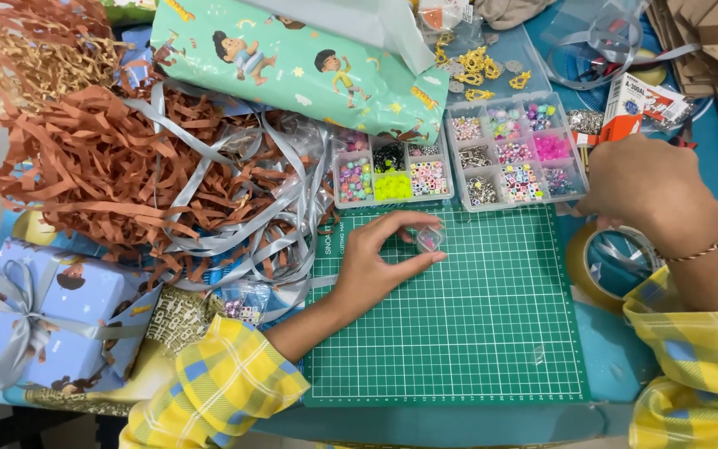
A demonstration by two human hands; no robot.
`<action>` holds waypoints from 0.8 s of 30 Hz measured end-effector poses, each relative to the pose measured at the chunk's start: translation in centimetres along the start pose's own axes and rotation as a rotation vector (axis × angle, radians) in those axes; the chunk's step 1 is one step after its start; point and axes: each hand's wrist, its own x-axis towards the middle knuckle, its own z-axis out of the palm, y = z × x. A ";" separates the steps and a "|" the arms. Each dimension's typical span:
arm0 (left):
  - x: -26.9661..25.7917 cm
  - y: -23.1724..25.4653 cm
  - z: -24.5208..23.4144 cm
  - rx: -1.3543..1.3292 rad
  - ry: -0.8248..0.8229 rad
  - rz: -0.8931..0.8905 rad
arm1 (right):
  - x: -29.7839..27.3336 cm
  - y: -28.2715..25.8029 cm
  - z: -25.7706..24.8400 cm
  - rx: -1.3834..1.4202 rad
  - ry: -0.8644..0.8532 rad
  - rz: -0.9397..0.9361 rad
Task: Picking small decorative beads from a storage tray and placing them into a small plastic bag for packaging.
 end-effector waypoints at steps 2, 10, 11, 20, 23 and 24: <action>0.0 0.1 0.0 -0.005 -0.002 -0.006 | 0.2 0.0 0.1 0.019 -0.005 0.005; 0.1 0.1 0.1 0.001 0.008 -0.013 | -0.2 -0.2 -0.1 -0.048 -0.002 -0.006; 0.1 0.0 0.1 0.002 0.001 -0.010 | -0.1 -0.1 0.1 -0.014 0.014 -0.008; -0.1 -0.1 0.1 -0.012 0.004 -0.009 | 0.3 -0.2 0.1 0.024 0.045 -0.003; 0.0 -0.1 0.1 -0.009 0.003 -0.003 | 0.7 0.0 0.1 0.036 0.025 -0.002; -0.1 -0.1 0.1 -0.004 0.003 0.001 | 0.9 0.0 0.2 0.034 0.026 -0.007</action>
